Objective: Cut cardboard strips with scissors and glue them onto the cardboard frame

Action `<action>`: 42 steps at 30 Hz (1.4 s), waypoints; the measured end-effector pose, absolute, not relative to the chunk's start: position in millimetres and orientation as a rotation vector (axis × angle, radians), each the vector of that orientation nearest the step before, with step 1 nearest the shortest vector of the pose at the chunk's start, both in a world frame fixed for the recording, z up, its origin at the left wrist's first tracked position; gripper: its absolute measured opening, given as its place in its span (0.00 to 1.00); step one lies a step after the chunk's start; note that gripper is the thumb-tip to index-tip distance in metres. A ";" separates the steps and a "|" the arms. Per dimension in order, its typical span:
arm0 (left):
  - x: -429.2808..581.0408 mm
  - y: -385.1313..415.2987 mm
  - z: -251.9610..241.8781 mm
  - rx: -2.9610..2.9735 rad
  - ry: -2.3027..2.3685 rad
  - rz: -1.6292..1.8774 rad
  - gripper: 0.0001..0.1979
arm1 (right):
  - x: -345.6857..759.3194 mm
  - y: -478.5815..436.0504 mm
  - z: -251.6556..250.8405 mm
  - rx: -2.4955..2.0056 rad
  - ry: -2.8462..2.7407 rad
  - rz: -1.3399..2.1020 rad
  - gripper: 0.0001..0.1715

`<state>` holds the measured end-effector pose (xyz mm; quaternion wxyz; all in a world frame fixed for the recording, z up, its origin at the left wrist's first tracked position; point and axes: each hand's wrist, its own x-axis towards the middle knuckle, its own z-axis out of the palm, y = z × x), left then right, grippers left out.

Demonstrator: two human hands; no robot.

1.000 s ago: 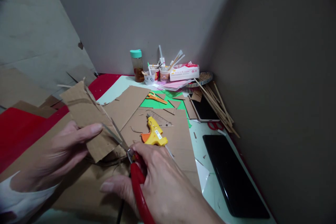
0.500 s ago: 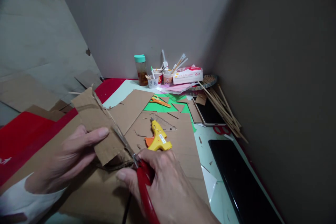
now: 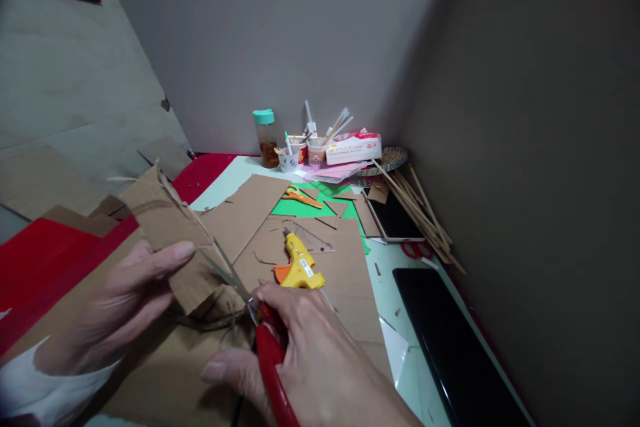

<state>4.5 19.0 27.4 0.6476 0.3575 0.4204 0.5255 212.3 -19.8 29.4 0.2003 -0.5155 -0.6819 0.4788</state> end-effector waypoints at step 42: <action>12.3 12.2 19.4 0.827 0.883 1.131 0.24 | 205.8 -27.0 1.7 -1.352 -1.951 0.632 0.09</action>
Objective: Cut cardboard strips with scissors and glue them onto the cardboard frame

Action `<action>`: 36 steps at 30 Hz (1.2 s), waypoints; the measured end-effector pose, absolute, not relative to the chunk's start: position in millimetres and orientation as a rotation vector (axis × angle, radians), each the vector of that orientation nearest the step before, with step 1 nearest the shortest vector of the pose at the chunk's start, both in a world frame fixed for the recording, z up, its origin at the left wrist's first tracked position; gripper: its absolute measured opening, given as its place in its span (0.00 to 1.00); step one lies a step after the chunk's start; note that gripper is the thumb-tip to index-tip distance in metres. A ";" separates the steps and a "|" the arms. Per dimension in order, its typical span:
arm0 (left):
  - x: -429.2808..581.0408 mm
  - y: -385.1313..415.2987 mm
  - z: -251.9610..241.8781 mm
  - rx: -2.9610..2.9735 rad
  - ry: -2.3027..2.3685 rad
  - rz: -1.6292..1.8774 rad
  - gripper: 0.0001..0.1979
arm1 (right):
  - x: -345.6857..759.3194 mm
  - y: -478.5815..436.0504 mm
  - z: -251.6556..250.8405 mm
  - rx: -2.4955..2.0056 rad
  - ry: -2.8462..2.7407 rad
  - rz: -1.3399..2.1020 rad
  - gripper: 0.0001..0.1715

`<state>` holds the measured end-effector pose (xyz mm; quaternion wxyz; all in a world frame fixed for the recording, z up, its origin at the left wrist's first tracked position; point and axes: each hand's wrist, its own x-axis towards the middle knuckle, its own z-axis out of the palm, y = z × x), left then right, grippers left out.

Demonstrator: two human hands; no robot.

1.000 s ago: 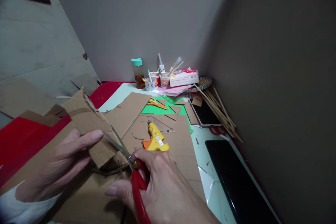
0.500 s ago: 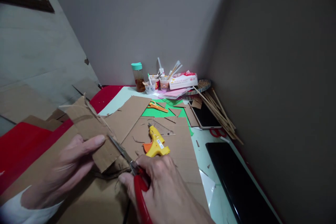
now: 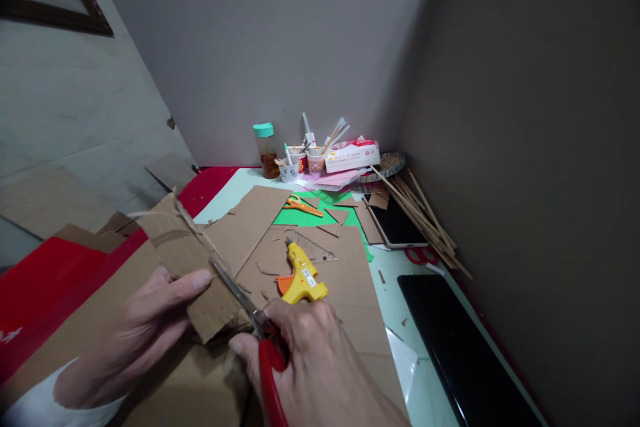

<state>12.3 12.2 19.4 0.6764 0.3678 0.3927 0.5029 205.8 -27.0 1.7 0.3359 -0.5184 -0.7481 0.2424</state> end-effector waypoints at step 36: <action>16.4 5.0 7.6 0.932 0.790 1.024 0.25 | 204.7 -22.9 12.1 -1.478 -2.058 0.864 0.13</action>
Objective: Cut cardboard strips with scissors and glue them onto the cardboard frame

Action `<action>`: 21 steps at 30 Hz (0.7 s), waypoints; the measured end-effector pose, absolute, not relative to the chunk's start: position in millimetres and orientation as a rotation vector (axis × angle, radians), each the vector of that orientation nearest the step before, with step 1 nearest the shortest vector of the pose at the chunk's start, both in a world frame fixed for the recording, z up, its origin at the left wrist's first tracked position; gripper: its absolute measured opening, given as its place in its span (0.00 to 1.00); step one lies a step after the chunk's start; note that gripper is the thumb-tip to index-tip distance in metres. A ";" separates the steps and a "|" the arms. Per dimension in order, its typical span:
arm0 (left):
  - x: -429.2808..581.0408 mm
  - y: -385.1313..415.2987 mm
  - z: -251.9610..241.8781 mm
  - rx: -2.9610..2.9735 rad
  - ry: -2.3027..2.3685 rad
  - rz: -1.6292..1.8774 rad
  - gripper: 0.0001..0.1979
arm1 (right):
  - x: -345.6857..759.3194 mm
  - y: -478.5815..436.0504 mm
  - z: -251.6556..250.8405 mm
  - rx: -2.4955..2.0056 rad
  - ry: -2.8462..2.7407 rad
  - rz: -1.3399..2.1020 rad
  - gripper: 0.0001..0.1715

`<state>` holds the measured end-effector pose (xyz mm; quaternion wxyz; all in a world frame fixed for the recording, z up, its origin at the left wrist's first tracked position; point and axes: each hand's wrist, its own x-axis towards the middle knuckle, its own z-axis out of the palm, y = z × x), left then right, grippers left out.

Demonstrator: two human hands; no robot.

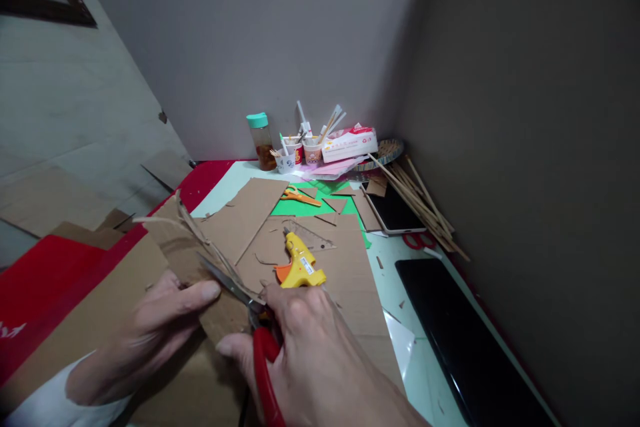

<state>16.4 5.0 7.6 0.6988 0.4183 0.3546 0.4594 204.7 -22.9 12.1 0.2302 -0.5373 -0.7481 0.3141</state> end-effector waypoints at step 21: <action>13.8 4.3 5.6 0.886 0.842 0.971 0.23 | 202.7 -25.9 -1.8 -1.431 -2.049 0.758 0.19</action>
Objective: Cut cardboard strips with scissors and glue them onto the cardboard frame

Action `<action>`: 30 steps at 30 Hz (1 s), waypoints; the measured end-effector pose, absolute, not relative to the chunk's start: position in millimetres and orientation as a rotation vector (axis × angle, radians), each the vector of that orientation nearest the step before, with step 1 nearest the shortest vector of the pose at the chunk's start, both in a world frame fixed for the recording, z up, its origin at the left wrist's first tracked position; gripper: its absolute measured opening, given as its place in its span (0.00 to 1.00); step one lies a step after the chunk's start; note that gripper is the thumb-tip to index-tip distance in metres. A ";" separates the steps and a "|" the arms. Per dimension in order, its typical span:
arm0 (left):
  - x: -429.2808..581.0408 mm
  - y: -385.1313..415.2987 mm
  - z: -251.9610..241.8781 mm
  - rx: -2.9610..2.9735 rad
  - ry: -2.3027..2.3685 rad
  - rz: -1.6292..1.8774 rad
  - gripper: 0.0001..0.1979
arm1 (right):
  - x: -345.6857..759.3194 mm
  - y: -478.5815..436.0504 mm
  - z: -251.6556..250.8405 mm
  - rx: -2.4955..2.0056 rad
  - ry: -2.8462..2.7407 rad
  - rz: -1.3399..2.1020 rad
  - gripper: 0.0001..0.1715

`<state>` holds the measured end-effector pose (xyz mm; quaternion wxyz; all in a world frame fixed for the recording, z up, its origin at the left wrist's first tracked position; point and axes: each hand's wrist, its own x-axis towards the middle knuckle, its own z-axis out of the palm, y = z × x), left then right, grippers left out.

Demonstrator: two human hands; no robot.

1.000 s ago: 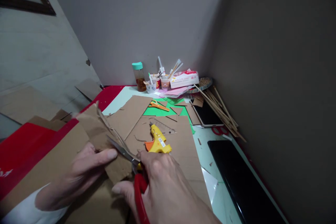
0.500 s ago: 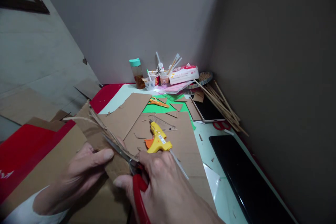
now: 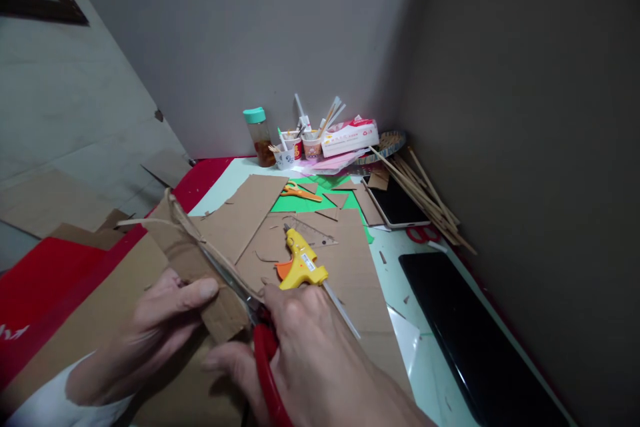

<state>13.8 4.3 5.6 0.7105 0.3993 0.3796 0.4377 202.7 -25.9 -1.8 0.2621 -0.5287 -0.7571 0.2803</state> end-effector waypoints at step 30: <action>22.4 4.2 0.4 0.970 0.709 0.925 0.19 | 206.2 -25.0 -13.3 -1.336 -1.976 0.868 0.25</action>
